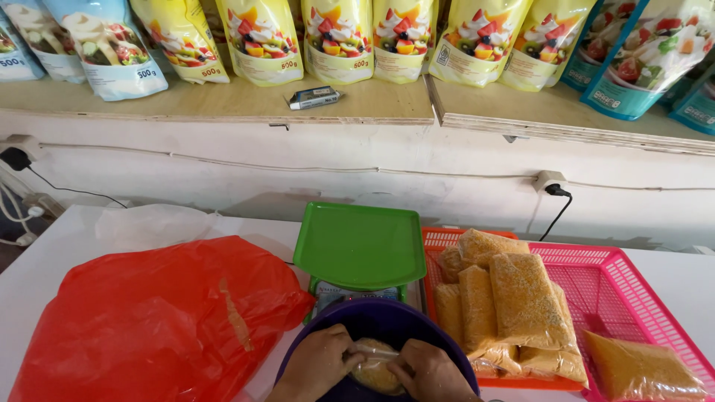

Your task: Packaging yellow food granules into small plastic bags using a scoop and a sealing tool.

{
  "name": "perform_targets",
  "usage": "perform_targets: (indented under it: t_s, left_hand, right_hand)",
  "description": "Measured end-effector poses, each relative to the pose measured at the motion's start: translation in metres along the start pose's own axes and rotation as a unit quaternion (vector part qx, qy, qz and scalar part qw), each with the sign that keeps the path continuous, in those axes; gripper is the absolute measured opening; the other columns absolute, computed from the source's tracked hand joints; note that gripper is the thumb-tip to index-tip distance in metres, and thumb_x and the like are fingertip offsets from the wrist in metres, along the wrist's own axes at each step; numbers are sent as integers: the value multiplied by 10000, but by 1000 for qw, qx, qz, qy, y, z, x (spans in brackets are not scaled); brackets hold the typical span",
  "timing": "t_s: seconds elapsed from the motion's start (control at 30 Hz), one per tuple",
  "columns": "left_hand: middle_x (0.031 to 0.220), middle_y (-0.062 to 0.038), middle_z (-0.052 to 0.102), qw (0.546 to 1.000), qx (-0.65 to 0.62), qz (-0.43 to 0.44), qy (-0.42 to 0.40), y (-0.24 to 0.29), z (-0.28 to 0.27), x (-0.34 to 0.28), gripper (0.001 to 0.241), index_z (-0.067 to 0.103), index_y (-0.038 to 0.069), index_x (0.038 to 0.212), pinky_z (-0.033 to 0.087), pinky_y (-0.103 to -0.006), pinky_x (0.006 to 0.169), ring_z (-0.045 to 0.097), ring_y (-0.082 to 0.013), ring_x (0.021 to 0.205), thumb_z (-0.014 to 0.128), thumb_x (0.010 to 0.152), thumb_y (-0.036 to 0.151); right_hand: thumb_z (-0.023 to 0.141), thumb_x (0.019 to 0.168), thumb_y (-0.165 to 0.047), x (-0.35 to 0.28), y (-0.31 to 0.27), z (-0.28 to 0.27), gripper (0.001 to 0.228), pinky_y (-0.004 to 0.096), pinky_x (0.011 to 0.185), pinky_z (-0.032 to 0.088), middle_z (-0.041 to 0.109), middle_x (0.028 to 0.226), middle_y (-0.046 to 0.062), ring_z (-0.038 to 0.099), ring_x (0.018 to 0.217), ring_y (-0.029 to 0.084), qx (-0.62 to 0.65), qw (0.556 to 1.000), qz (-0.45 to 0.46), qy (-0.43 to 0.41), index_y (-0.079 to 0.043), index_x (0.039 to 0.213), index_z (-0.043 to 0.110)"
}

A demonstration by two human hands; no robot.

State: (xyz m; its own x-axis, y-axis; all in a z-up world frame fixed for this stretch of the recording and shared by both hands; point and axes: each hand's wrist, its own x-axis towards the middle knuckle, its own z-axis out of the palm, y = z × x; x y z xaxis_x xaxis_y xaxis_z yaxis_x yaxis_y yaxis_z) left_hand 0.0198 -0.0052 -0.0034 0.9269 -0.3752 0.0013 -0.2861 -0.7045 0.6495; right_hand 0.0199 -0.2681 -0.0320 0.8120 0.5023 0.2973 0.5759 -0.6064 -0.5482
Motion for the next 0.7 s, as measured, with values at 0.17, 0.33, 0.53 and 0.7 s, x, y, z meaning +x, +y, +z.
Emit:
perform_targets:
  t_s: [0.17,0.33,0.53,0.7]
  left_hand:
    - [933,-118,646,997,28,67,-5,1,0,1,288,670,49,981,531,-460,741,671,-341,881,784,861,285]
    - [971,-97,644,997,33,56,-29,11,-8,4,452,636,143,1297,524,-468,760,655,-332,905,736,861,206]
    - [1025,-110,643,946,169,258,99,12,0,7,238,744,97,928,492,-425,737,631,-313,926,739,721,216]
    - [921,-112,637,942,256,216,-1,-20,27,23,150,702,27,892,504,-418,790,620,-296,903,655,859,165]
  right_hand:
    - [842,819,-248,12,-23,-11,262,456,671,544,668,776,133,695,783,351,-17,992,120,-20,-71,854,652]
    - [795,795,-210,14,-13,-5,404,435,740,561,688,846,69,709,808,316,55,978,195,-43,-171,1172,657]
    - [761,824,-204,11,-2,-4,91,422,763,534,622,830,65,654,849,278,-120,991,2,-55,-139,875,724]
    - [742,787,-178,12,-4,-4,157,435,737,498,582,837,110,598,846,315,-210,969,-114,-56,-66,822,638]
